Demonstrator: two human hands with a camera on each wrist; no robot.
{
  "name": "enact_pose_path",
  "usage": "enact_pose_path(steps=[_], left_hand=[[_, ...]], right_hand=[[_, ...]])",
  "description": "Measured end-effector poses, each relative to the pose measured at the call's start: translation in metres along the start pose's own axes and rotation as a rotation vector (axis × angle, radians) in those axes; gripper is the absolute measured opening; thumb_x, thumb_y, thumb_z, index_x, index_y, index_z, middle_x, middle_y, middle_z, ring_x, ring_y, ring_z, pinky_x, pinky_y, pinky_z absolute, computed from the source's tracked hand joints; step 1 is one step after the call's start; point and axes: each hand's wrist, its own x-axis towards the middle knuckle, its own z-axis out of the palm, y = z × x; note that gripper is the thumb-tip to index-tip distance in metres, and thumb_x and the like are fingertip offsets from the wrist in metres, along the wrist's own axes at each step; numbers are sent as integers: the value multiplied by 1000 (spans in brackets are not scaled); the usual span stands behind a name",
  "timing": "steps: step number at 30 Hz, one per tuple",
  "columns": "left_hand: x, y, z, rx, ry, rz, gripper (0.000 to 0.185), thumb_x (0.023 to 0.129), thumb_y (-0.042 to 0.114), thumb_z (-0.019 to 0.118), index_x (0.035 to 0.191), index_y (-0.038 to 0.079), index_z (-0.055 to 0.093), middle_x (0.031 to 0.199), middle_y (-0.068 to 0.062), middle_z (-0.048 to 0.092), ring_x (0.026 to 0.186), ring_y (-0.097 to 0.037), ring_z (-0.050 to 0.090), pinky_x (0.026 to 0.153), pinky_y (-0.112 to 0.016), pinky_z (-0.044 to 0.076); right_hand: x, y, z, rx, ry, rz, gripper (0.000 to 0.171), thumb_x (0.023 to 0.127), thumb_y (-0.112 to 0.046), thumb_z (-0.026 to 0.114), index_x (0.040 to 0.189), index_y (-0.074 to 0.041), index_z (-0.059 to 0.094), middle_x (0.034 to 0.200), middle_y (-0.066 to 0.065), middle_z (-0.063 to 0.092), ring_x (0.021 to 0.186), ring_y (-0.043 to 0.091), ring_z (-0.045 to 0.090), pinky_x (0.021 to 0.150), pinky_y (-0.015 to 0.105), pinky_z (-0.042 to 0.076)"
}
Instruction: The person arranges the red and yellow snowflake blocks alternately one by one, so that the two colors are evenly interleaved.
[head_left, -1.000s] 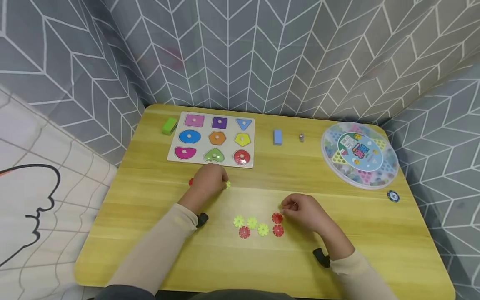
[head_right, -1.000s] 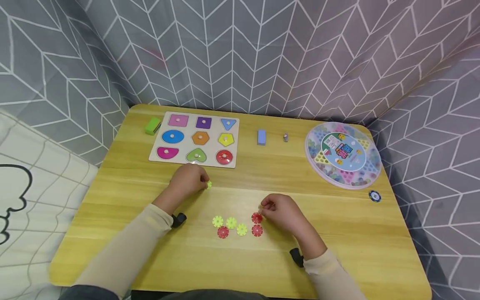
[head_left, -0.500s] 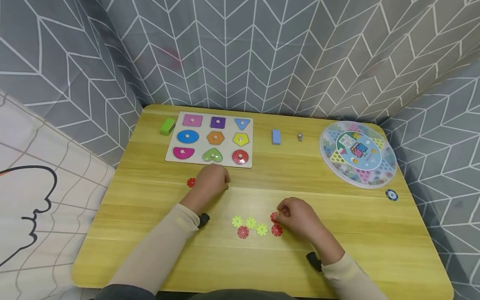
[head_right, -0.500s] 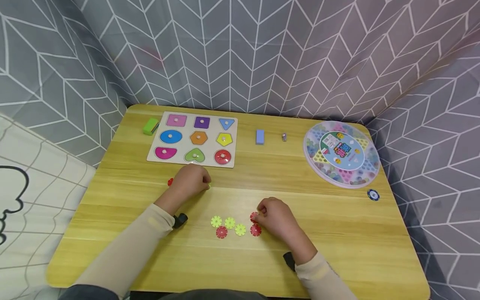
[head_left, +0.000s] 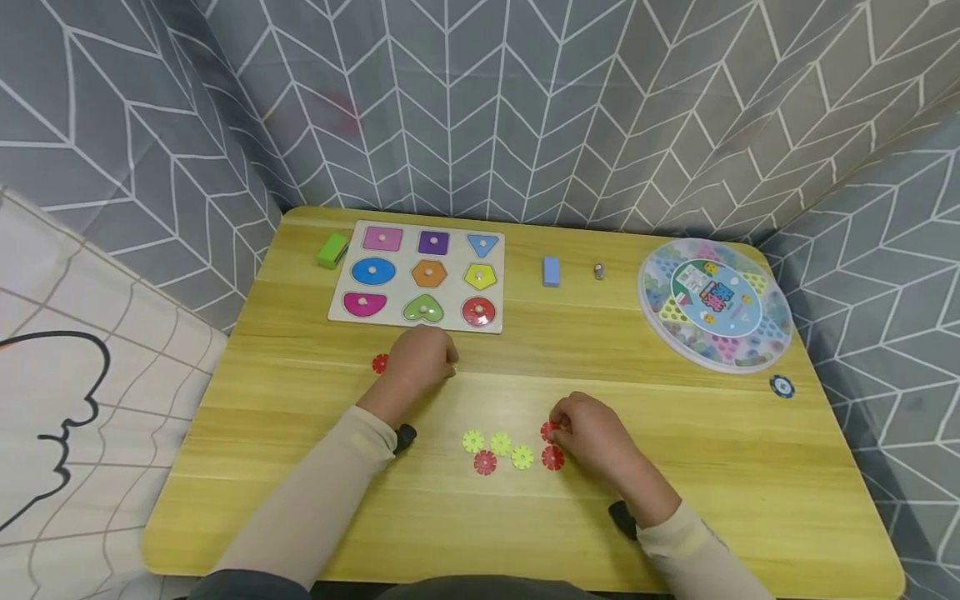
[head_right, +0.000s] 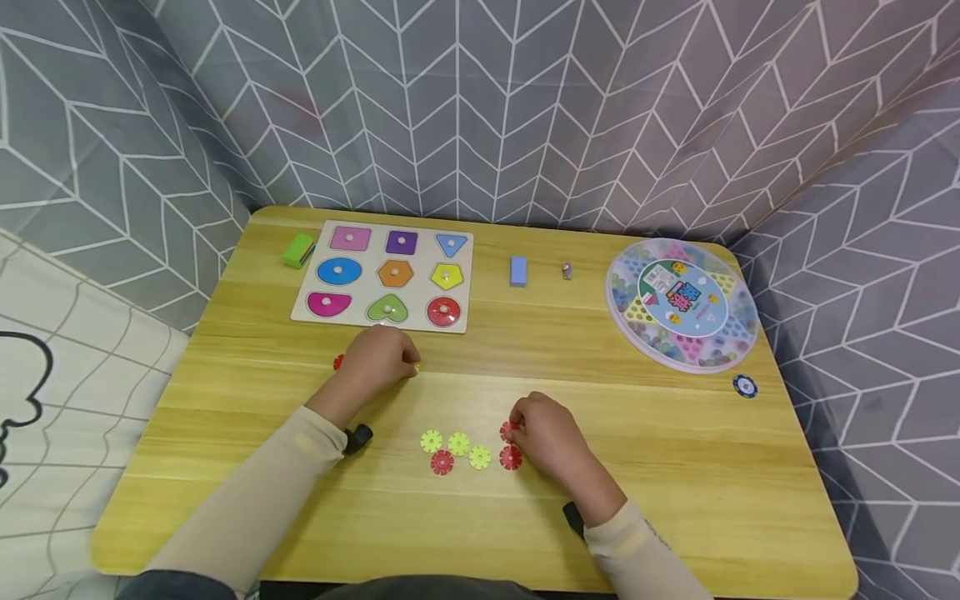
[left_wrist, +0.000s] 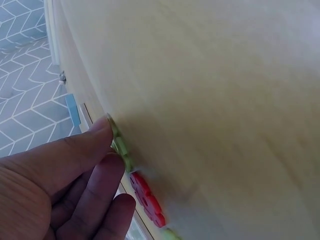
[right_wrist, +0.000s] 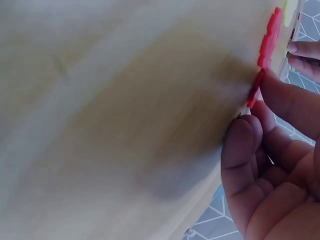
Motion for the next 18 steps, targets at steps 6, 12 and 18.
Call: enact_pose_path(steps=[6,12,18], left_hand=[[0,-1,0,-6,2,-3,15,87,16,85,101,11,83,97,-1,76,100,-27,66,91,-42,53],[1,-1,0,-6,-8,-5,15,87,16,85,101,12,83,98,-1,76,102,-27,66,92,-42,53],[1,0,0,-5,-8,-5,15,87,17,85,101,11,83,98,-1,77,102,-28,66,92,-43,52]], right_hand=[[3,2,-3,5,-52,-7,11,91,-9,79,90,-6,68,85,0,55,74,15,52,72,36,50],[4,3,-2,43,-40,17,21,90,-16,81,97,-5,65,84,0,54,74,16,51,70,36,48],[5,2,0,27,-19,42,22,89,-13,83,99,-4,66,86,1,56,76,16,54,73,37,50]])
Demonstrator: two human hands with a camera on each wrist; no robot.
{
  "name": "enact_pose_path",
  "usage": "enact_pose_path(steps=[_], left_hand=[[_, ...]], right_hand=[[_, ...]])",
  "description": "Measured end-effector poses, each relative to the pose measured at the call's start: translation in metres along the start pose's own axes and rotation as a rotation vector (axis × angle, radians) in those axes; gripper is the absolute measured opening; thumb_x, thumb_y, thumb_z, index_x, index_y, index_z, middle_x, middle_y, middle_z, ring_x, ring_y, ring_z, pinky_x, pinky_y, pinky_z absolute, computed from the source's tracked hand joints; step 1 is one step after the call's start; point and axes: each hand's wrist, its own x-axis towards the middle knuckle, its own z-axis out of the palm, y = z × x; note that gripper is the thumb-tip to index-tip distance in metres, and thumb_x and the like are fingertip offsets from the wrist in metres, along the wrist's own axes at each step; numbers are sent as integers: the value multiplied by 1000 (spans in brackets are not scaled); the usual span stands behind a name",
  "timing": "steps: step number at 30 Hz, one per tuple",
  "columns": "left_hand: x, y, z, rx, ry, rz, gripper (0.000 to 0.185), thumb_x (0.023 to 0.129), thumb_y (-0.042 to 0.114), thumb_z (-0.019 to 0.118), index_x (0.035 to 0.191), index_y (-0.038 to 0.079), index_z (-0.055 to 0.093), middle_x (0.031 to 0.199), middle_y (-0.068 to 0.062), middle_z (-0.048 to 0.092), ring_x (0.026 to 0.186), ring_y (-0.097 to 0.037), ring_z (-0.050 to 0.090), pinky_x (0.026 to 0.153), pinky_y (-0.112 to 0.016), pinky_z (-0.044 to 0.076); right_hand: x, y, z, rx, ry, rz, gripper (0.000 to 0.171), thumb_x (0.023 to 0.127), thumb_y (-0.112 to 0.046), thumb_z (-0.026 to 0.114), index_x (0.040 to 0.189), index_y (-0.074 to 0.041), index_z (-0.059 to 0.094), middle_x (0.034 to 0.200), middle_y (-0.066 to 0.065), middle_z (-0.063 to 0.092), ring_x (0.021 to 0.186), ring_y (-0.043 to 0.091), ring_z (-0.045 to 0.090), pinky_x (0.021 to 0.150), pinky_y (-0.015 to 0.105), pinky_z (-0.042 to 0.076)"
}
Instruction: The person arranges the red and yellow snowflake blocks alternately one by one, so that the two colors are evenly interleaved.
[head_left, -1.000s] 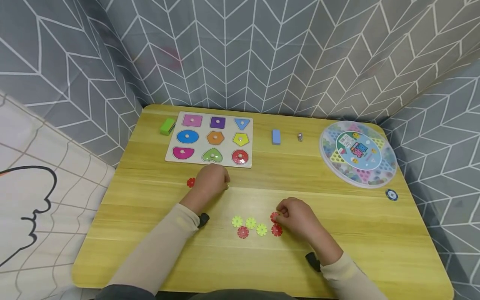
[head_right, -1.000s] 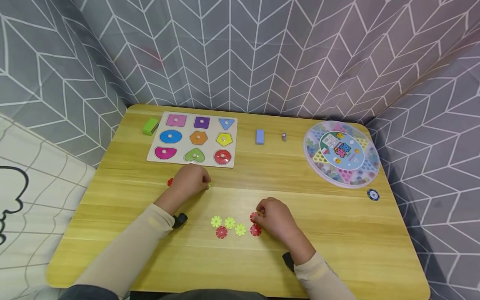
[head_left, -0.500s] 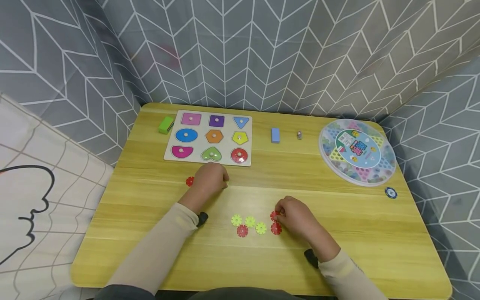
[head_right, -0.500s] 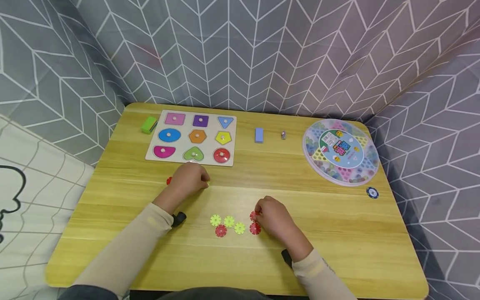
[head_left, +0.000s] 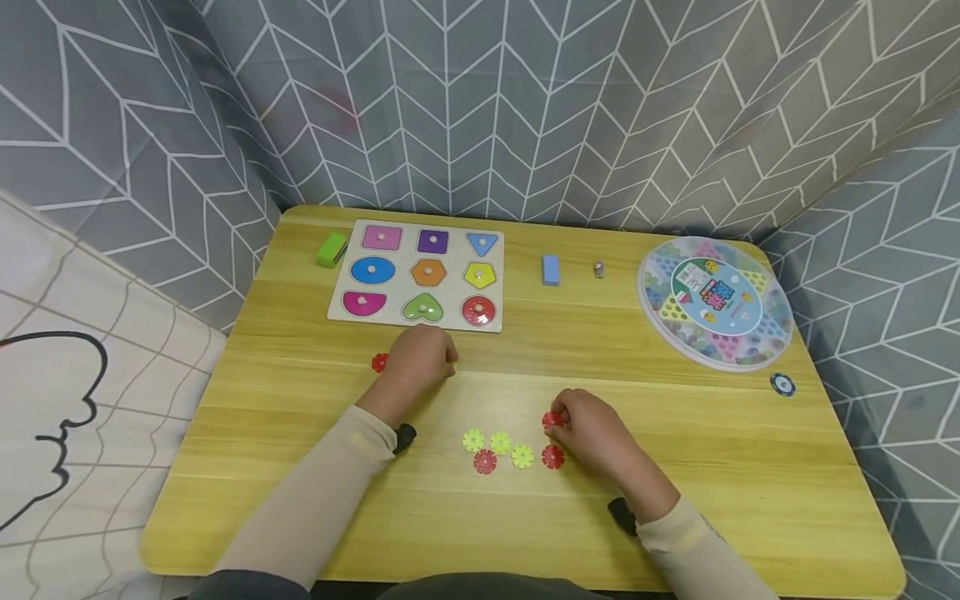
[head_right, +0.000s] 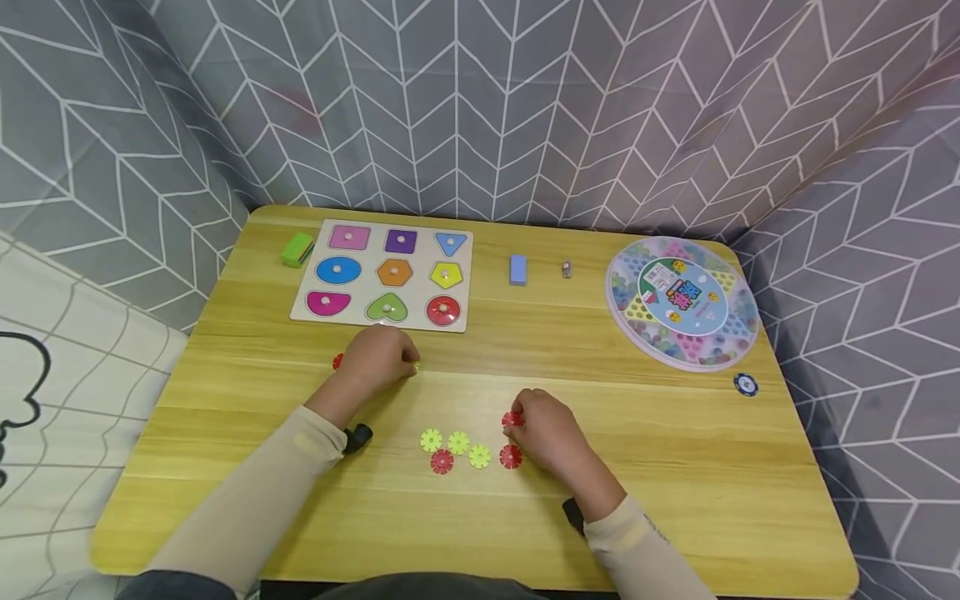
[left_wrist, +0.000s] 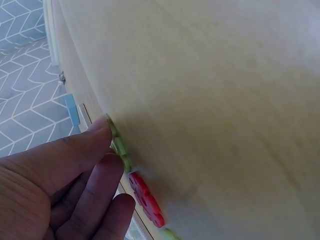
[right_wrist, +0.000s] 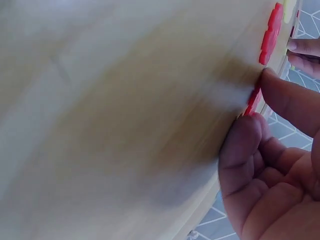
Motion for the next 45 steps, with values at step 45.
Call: enact_pose_path(steps=[45], left_hand=[[1,-1,-2,-15,-3,2,16,87,19,86,100,10,83,94,-2,76,95,-27,66,86,-41,55]], right_hand=[[135,-85,6,129,-98,33,11,92,-9,76,82,-8,74,74,-1,67,72,17,59,63,26,49]])
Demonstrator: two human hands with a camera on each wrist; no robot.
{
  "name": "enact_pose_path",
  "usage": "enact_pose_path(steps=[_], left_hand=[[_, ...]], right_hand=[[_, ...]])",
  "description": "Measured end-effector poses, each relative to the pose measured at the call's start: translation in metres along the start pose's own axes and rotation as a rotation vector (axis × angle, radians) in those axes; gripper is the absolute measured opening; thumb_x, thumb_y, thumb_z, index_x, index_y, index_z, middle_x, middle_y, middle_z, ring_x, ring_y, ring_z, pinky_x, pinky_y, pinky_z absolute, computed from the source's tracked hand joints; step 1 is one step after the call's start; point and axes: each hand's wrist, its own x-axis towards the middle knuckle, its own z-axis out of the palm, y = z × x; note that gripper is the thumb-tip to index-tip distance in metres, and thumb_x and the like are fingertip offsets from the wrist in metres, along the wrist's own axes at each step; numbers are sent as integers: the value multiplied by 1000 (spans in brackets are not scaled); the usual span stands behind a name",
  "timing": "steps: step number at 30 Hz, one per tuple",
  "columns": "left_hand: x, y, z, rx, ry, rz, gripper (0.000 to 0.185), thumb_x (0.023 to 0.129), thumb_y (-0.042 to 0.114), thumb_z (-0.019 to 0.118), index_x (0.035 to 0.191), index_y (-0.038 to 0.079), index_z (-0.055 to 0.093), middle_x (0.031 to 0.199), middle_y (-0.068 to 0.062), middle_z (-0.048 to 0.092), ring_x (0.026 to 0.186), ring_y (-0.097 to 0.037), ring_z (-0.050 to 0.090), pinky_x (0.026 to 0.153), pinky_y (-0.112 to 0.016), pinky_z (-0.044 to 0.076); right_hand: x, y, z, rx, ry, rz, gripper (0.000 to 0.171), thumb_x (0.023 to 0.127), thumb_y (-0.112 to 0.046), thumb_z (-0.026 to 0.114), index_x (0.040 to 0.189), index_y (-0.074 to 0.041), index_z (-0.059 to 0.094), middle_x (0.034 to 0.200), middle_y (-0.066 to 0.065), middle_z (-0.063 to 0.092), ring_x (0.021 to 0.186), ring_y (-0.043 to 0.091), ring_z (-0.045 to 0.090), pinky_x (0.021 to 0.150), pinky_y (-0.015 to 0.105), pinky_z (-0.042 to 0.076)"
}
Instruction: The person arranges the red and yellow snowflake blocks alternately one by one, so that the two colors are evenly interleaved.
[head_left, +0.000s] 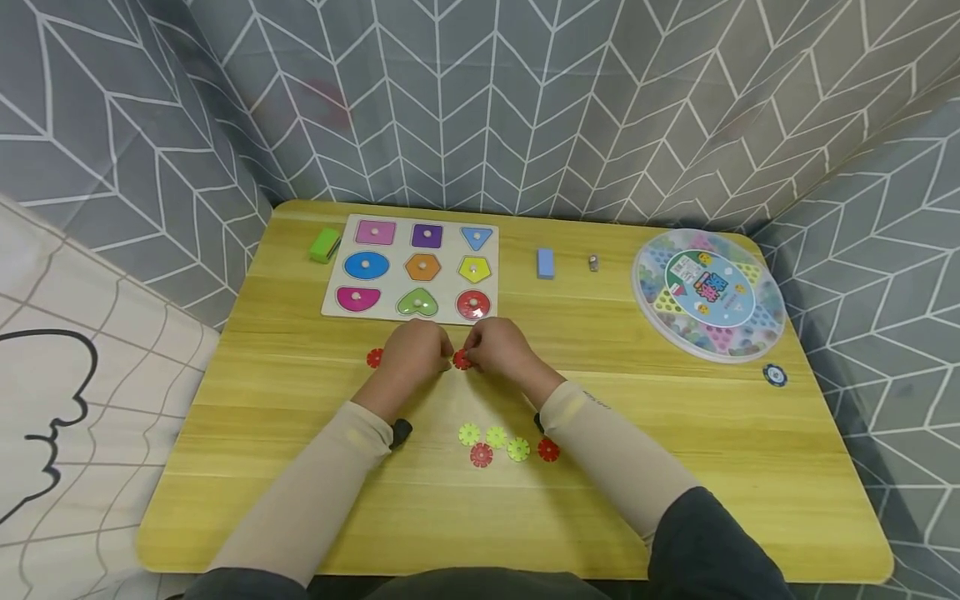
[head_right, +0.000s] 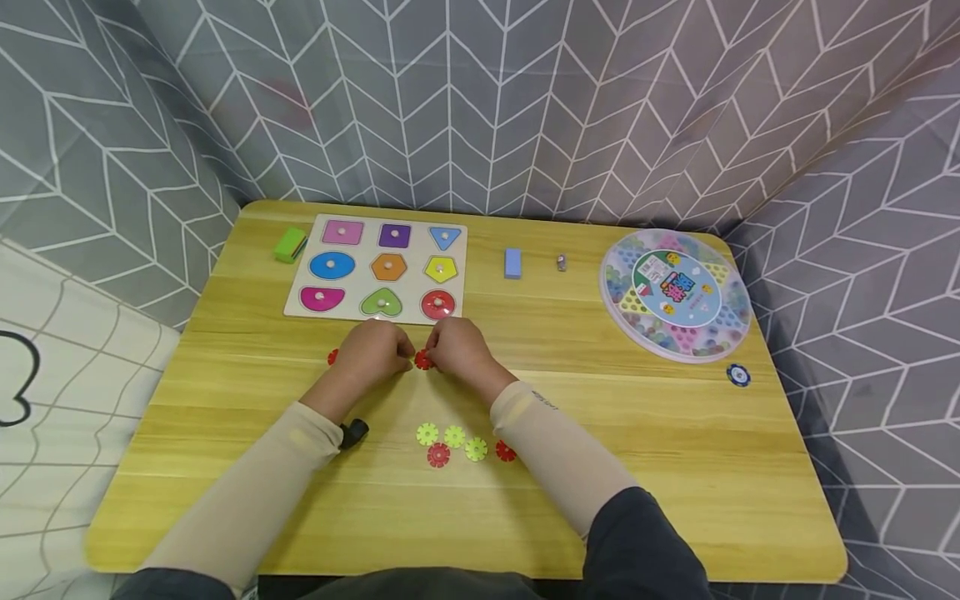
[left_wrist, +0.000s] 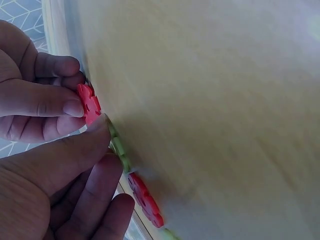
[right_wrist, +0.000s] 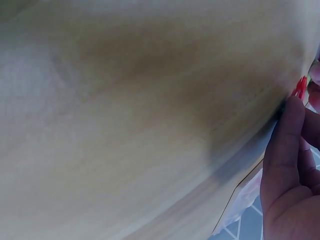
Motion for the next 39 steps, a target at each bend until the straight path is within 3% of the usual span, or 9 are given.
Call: enact_pose_path(steps=[15,25,33,39], left_hand=[[0,0,0,-16,1,-5,15,87,17,85,99,9,83,94,-3,76,94,-27,66,86,-42,54],[-1,1,0,-5,10,2,15,88,17,84,100,8,83,95,-4,76,94,-27,67,87,-42,54],[0,0,1,6,0,13,16,89,17,83,102,8,82,97,-4,76,95,-27,67,88,-43,55],[0,1,-1,-8,-3,34,15,89,16,82,101,8,82,96,-4,76,96,-27,67,89,-43,54]], right_hand=[[-1,-1,4,-106,41,-51,12,93,-9,73,81,-10,76,75,-3,68,77,18,61,72,30,51],[-1,0,4,-99,37,-33,11,93,-9,73,83,-10,77,79,-2,68,78,18,61,71,29,52],[-3,4,1,-40,18,-13,10,95,-14,74,86,-9,77,83,-1,69,81,19,60,74,30,51],[-8,16,-6,70,6,23,10,94,-14,77,87,-7,75,78,2,68,74,18,61,66,28,51]])
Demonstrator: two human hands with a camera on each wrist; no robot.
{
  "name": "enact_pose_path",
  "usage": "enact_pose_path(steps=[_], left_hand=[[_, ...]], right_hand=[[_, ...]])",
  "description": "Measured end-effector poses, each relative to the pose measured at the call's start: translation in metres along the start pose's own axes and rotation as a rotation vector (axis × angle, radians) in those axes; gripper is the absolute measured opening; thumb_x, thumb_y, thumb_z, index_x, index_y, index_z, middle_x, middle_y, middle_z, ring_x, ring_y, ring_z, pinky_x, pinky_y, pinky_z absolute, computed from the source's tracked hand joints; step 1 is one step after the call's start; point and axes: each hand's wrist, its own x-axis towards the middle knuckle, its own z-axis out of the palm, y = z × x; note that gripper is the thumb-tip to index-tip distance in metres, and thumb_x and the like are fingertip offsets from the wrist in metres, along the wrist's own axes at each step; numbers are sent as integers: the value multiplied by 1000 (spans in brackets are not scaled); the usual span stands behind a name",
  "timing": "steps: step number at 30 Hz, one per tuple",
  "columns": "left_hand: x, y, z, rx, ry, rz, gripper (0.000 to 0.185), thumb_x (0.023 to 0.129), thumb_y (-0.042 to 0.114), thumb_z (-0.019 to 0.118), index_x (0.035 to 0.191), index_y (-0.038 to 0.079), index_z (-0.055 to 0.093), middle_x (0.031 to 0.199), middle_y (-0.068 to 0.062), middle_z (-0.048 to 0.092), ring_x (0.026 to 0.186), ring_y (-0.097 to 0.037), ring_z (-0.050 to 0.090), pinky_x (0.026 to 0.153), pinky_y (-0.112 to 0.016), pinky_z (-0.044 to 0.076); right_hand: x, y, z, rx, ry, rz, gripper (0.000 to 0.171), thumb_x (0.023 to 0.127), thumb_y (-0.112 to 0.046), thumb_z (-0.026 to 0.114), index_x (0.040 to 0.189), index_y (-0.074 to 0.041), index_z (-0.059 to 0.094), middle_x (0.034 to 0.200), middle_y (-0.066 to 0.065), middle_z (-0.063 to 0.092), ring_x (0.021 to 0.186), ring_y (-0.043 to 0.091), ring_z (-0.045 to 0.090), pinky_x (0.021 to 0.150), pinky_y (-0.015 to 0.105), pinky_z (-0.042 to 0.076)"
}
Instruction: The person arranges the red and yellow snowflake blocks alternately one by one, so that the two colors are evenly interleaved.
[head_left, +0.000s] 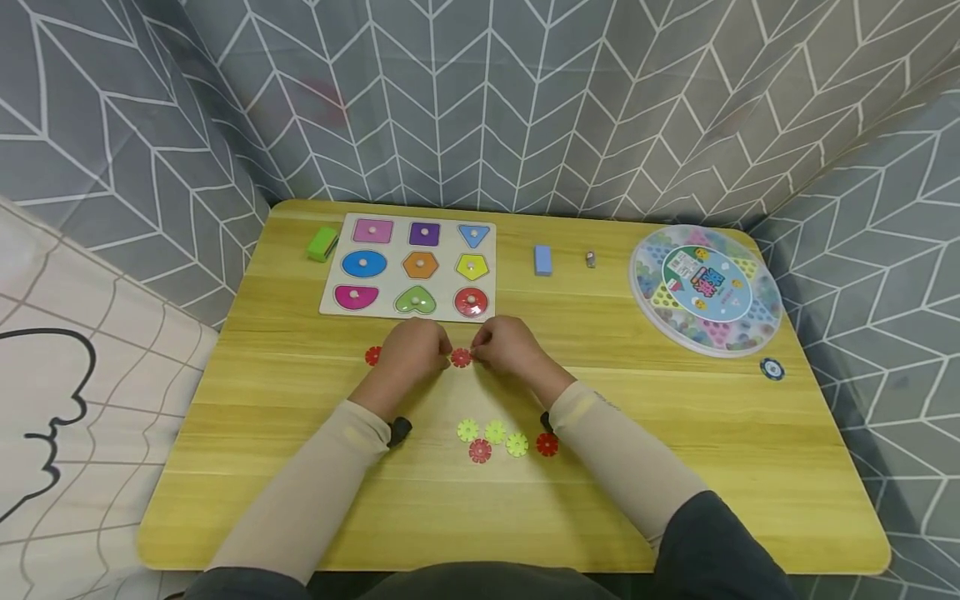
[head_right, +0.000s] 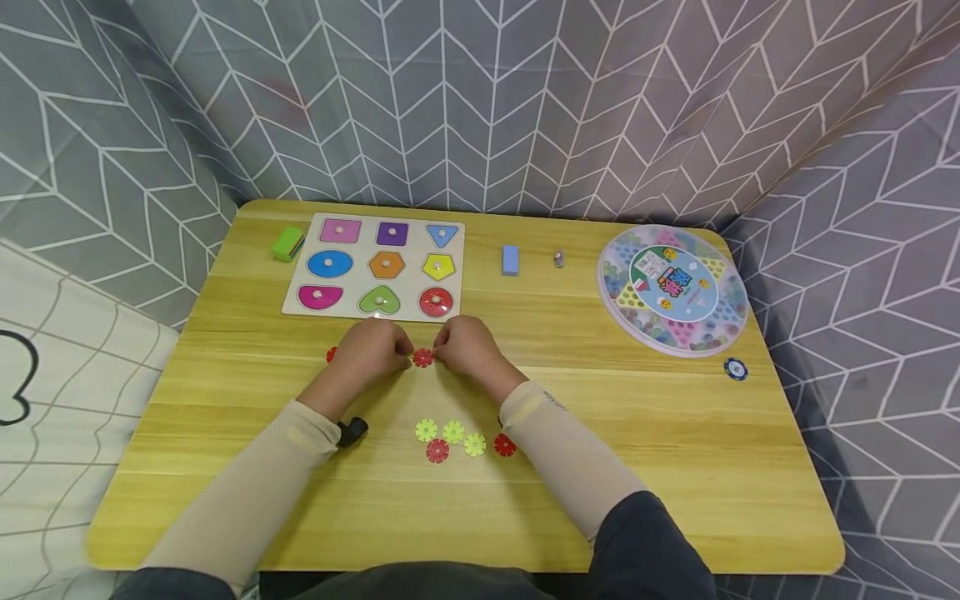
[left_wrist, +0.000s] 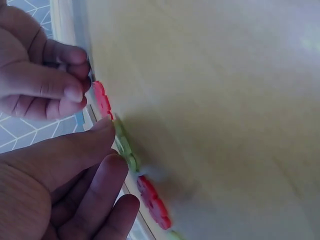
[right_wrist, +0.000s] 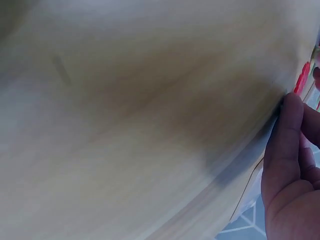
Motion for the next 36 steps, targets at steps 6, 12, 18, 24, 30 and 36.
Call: enact_pose_path(steps=[6,12,18,24,30,36], left_hand=[[4,11,-2,-20,-7,16,7,90,17,82,94,11,83,88,1,75,91,-23,66,86,-40,53],[13,29,-1,25,-30,64,7,90,18,81,93,12,83,88,1,75,90,-23,66,85,-39,54],[16,32,1,94,-32,43,5,88,13,82,92,12,83,92,0,75,92,-23,66,86,-38,55],[17,28,3,53,-23,22,7,88,13,82,94,12,83,95,-1,76,93,-24,66,88,-40,54],[16,28,4,22,-33,12,8,89,14,81,96,11,83,97,-1,76,98,-25,66,91,-41,53],[15,28,7,16,-38,13,9,89,13,81,97,11,84,97,-1,76,99,-25,67,91,-41,53]], right_hand=[[-12,18,-14,83,-9,25,10,94,-14,76,91,-4,74,79,3,69,70,15,63,64,27,52],[-37,36,-38,156,-16,8,13,94,-13,75,98,-1,74,89,6,70,79,19,65,72,32,55],[-76,60,-46,241,-74,26,13,91,-9,77,99,1,73,92,6,70,81,17,64,72,30,54],[-116,69,-26,220,-88,-11,17,87,-11,83,97,-2,72,86,2,67,75,15,62,68,30,53],[-144,60,14,96,-5,-68,24,83,-13,88,98,-5,71,87,-3,65,77,9,61,73,29,54],[-151,55,35,82,109,-21,30,81,-12,90,103,-6,71,92,-2,64,81,10,63,77,32,56]])
